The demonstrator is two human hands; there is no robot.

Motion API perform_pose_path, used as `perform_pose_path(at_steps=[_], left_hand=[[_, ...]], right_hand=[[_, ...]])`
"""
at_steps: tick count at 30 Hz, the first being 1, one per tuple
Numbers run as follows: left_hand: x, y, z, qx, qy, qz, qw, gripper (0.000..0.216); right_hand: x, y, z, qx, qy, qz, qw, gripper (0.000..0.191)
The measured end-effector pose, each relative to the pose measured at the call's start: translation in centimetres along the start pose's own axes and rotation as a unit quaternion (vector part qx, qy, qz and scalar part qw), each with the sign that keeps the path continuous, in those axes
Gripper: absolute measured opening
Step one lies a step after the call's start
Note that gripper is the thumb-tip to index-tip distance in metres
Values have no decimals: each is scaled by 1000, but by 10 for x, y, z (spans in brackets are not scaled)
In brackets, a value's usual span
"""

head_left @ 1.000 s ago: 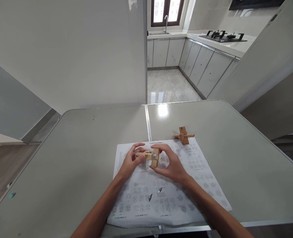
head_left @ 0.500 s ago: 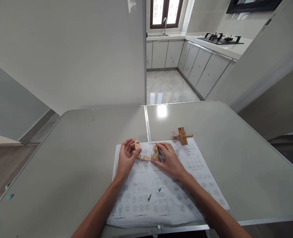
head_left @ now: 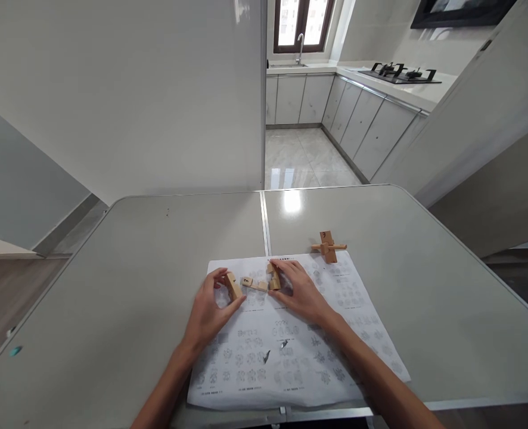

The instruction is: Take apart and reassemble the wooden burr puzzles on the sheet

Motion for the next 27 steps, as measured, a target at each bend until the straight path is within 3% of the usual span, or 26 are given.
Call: perform_pose_path(at_steps=[4,8,15,23,27], left_hand=[[3,11,11,-36,-50,28,998,65],[12,4,21,-98,-61,67,991,64],[22,-11,31,-160,-75,77,981,71],[28,-16,37,-216,-78,74,970,52],[34,-14,36,-231,-89,89,965,61]], right_hand=[[-12,0,10,-43,-3,-35,998,72],[-23,3,23,-76,12,-75,994,82],[-25,3,20,-52,10,-85,995,78],[-19,3,12,-22,1,-47,999,71],[-19,2,16,-30,14,-52,998,67]])
Point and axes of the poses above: each hand's wrist, its own y-axis away from the middle knuckle, its own z-axis out of the palm, x = y × z, the point moved 9 cm from there along -y, towards the middle knuckle, and after that the axes turned 3 degrees about -x, right-handed, at the moved point
